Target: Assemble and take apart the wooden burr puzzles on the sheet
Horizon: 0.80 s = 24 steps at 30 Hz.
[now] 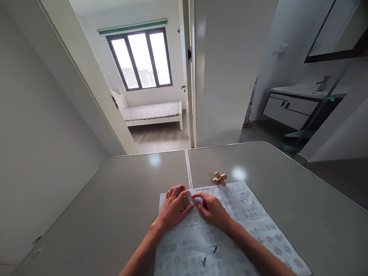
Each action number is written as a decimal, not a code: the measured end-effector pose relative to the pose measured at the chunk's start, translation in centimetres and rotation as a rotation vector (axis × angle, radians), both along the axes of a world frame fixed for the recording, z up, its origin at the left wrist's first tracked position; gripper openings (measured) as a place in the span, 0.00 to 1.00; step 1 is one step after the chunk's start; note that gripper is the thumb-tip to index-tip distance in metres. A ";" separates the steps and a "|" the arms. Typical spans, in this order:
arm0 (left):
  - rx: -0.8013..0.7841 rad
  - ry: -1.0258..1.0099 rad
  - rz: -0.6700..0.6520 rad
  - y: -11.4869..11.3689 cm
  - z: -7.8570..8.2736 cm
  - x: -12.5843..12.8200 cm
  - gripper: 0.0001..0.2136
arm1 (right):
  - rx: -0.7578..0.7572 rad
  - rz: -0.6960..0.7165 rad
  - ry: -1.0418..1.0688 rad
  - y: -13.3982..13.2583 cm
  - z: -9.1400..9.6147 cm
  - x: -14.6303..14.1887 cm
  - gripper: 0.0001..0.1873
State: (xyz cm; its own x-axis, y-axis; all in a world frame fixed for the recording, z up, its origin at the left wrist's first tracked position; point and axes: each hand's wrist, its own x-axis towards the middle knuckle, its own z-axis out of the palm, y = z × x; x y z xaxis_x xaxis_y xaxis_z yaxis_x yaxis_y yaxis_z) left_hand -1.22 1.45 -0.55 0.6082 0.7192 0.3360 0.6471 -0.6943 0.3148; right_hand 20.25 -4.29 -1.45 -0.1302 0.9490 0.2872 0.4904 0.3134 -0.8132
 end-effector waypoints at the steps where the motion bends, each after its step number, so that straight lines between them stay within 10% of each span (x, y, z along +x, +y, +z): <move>1: 0.005 -0.010 0.026 0.1 -0.1 0.0 0.20 | -0.003 -0.011 0.017 0.1 0.0 0.0 0.13; 12: 0.058 -0.047 0.389 1.1 -1.0 -0.6 0.14 | -0.127 -0.320 0.485 1.0 -0.4 1.2 0.30; 24: 0.219 -0.028 0.418 1.6 -1.9 -1.0 0.17 | -0.252 -0.361 0.824 1.8 -0.5 2.4 0.33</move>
State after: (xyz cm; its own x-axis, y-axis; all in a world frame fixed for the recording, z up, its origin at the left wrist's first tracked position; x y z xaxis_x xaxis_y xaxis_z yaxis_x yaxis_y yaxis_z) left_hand -2.20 3.02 -2.50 0.2703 0.8109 0.5191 0.8785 -0.4283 0.2115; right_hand 22.68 -2.51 -1.93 0.3377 0.9392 -0.0624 -0.2384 0.0213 -0.9709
